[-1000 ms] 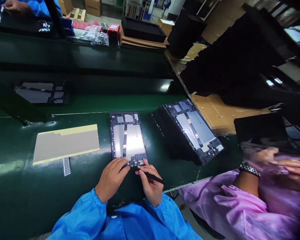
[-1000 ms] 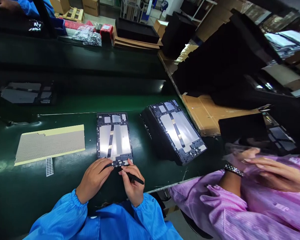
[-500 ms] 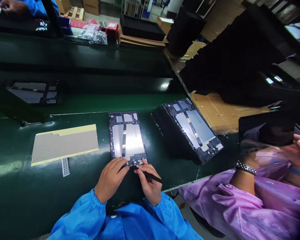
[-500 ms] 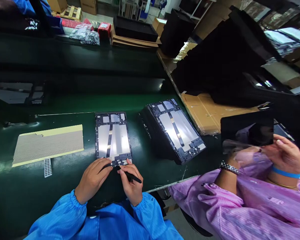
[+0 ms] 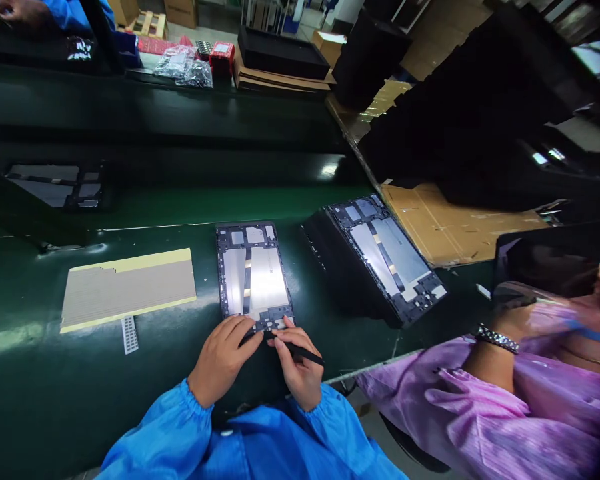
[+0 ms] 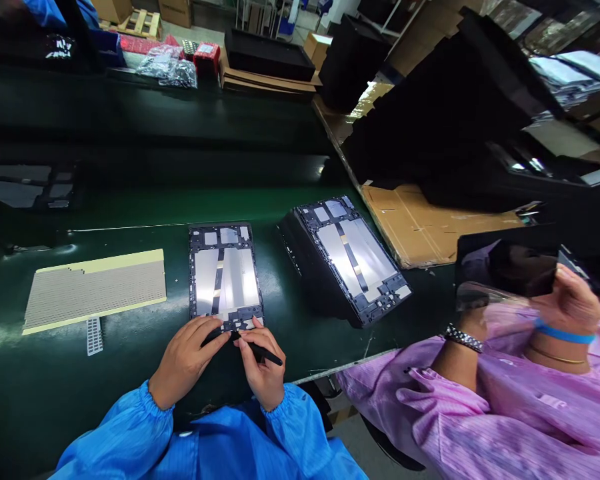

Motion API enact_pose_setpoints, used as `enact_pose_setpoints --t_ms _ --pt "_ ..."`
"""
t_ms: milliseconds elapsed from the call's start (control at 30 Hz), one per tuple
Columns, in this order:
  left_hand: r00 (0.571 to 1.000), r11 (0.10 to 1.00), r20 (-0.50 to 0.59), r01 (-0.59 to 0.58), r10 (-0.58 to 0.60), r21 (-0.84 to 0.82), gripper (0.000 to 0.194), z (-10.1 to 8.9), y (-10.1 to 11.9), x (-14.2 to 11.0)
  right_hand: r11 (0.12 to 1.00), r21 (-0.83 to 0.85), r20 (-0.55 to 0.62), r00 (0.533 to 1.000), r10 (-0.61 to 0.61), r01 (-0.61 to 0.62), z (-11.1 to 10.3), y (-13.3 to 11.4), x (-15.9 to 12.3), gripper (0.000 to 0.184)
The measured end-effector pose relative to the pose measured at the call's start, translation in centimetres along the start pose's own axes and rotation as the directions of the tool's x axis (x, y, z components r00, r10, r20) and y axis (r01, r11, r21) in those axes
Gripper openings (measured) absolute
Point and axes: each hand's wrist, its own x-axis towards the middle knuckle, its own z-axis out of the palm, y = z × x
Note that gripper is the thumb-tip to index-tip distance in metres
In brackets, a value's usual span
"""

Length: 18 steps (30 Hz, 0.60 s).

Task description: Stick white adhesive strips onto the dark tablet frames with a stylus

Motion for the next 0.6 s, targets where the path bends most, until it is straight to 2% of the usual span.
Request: enact_pose_setpoints --t_ms 133,333,433,600 --pt "1.0 1.0 0.029 0.004 -0.005 0.03 0.028 -0.1 0.3 0.1 1.0 0.013 -0.001 1.0 0.007 -0.007 0.1 0.1 0.0 0.02" --pt "1.0 1.0 0.016 0.003 -0.003 0.03 0.028 0.0 0.5 0.1 0.993 0.099 -0.186 0.979 0.087 -0.069 -0.3 -0.4 0.2 0.01" --pt "1.0 0.999 0.019 0.013 -0.014 0.04 0.024 0.2 0.7 0.0 0.989 0.135 -0.154 0.985 0.078 -0.057 -0.6 -1.2 1.1 0.008" --pt "0.998 0.998 -0.01 0.058 -0.058 0.004 0.021 -0.4 0.8 -0.3 0.985 0.159 -0.09 0.994 -0.057 0.071 -0.4 -2.6 4.8 0.01"
